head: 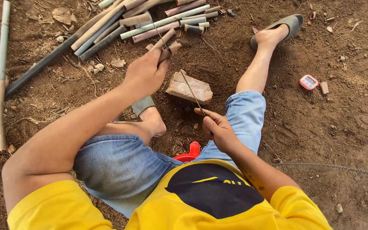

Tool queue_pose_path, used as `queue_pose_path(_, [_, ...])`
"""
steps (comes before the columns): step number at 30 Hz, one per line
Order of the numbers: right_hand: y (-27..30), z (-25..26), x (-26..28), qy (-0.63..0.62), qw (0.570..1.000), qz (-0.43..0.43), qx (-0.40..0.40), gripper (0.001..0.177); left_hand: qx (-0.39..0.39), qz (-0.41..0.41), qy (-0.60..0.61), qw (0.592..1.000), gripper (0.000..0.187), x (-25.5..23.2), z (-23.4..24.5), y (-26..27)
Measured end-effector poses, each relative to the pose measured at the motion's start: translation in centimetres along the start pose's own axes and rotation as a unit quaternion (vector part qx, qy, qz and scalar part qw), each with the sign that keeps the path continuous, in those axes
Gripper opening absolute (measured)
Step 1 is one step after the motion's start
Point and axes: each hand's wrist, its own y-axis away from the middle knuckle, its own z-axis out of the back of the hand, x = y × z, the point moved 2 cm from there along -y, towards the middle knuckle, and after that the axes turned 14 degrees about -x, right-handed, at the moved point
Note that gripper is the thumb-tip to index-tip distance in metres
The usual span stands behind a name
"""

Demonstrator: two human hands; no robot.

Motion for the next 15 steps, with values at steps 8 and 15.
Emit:
queue_pose_path(8, [-0.2,0.0,-0.8,-0.036,0.996,0.084,0.008,0.043,-0.124,-0.082,0.043,0.988,0.033,3.1,-0.4,0.2])
queue_pose_path(15, [-1.1,-0.9,0.3,-0.062,0.995,0.078,0.001,0.044,-0.003,-0.118,-0.057,0.991,0.027,1.2,-0.8,0.8])
